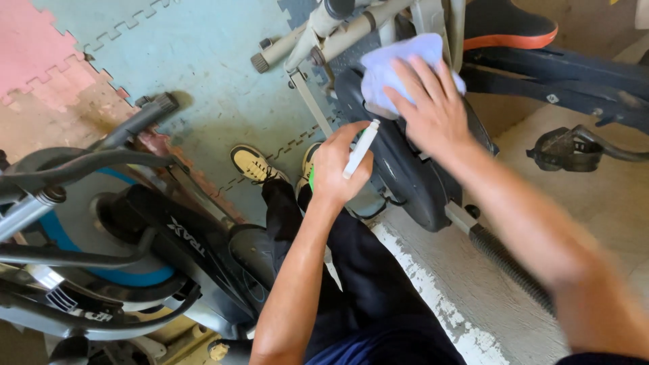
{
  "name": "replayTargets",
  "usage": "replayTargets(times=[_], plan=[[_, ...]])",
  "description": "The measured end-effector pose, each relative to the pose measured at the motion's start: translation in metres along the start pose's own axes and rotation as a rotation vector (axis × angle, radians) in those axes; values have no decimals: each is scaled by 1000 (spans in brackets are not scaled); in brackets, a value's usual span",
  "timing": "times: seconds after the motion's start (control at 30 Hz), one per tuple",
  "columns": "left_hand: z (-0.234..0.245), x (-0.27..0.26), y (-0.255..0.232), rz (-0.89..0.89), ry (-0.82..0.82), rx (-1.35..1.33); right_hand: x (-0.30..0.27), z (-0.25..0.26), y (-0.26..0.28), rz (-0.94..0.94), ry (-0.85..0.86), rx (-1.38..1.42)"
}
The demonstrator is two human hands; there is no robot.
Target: The recorder is spraying and wiping down different parts of a gym elliptical machine and a stationary bike using a cleaning spray and a rag.
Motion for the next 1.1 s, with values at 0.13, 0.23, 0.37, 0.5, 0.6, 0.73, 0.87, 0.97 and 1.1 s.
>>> replayTargets(times=[0.13, 0.23, 0.37, 0.5, 0.6, 0.73, 0.87, 0.97, 1.1], plan=[[-2, -5, 11, 31, -1, 12, 10, -44, 6, 335, 465, -379], [-2, -8, 18, 62, -1, -2, -31, -92, 10, 479, 686, -518], [1, -13, 27, 42, -34, -26, -115, -196, -8, 691, 829, -885], [9, -18, 29, 56, -18, 2, -102, -252, -18, 559, 655, -1010], [15, -19, 31, 13, -43, 15, -95, -280, -35, 427, 616, -951], [21, -20, 35, -9, -91, 31, -85, -235, -30, 330, 620, -808], [19, -16, 33, -31, -121, 2, -64, -143, 24, 606, 950, -855], [23, -9, 22, 62, -64, -36, -17, -87, 30, 202, 948, -341], [40, -1, 2, 40, -96, -43, 60, -11, 31, 103, 347, -24]])
Point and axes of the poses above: each hand's wrist, its own x-axis towards the middle knuckle, its own z-axis out of the back of the hand, y = z × x, the point moved 10 cm from there along x, towards the middle knuckle, and after that the axes turned 12 degrees about x, right-handed, at the moved point
